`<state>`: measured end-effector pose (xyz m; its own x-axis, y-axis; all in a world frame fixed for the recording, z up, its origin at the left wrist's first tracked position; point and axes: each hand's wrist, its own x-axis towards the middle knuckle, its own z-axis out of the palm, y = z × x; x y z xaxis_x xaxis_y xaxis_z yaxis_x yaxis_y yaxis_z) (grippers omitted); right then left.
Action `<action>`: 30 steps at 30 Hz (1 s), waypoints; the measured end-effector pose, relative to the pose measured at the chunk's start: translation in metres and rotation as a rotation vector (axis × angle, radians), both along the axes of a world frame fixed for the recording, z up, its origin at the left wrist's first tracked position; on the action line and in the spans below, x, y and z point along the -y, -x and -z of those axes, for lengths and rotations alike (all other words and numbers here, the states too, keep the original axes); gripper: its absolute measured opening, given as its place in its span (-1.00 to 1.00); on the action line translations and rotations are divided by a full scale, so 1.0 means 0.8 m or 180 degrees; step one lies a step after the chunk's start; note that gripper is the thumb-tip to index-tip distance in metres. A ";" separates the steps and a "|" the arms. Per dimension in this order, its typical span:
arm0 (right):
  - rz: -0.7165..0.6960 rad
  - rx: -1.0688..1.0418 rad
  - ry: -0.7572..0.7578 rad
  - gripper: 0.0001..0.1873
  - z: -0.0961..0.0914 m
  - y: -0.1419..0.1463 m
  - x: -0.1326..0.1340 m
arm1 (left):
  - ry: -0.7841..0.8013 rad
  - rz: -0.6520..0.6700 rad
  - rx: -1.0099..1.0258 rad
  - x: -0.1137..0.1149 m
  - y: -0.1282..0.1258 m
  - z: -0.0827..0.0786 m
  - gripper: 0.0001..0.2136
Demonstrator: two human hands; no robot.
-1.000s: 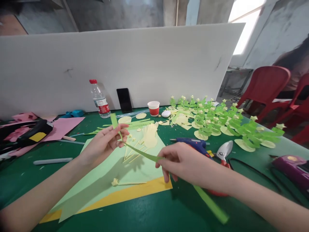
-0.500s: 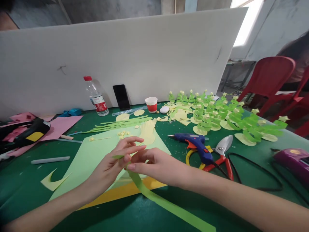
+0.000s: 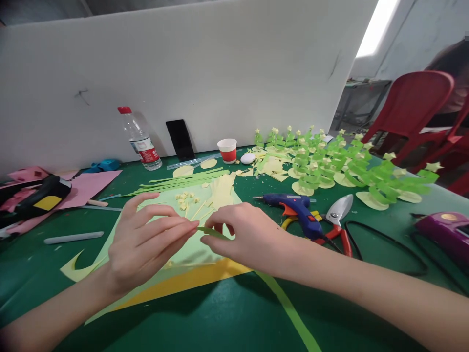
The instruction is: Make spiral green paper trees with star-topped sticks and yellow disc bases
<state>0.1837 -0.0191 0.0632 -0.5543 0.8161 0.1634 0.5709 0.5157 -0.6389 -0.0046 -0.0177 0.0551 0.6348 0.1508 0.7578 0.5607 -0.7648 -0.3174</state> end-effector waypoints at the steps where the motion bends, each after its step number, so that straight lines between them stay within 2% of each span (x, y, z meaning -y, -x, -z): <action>1: -0.0026 -0.0042 -0.0057 -0.82 0.002 0.001 0.000 | -0.0052 -0.0001 -0.0119 -0.001 0.001 0.002 -0.90; 3: -0.0065 -0.0093 -0.0230 -0.81 0.003 0.001 -0.001 | 0.0148 0.0037 -0.0260 -0.002 0.002 0.004 -0.88; 5: -0.0086 -0.0092 -0.0408 -0.79 0.000 -0.003 -0.003 | 0.0596 0.0159 -0.0276 -0.003 0.002 0.005 -0.83; 10: -0.0280 0.0104 -0.1024 -0.75 -0.006 -0.013 -0.006 | 0.1569 0.0337 0.0067 0.001 -0.002 -0.004 -0.84; 13: -0.0386 0.0242 -0.1286 -0.75 -0.006 -0.014 -0.005 | 0.1886 0.0334 0.0210 0.005 -0.004 -0.008 -0.86; 15: -0.0401 0.0243 -0.1252 -0.75 -0.007 -0.014 -0.005 | 0.2007 0.0309 0.0287 0.006 -0.005 -0.009 -0.88; 17: -0.0342 0.0205 -0.1024 -0.78 -0.008 -0.013 -0.004 | 0.2080 0.0281 0.0374 0.007 -0.005 -0.009 -0.89; 20: -0.0224 0.0182 -0.0379 -0.87 -0.013 -0.015 -0.004 | 0.2182 0.0261 0.0487 0.007 -0.007 -0.009 -0.91; 24: -0.0407 0.0017 0.0553 -0.77 -0.019 -0.015 -0.005 | 0.2312 0.0283 0.0555 0.008 -0.010 -0.009 -0.91; 30: -0.0551 -0.0418 0.1457 -0.87 -0.019 -0.005 -0.004 | 0.2351 0.0302 0.0582 0.013 -0.012 -0.008 -0.91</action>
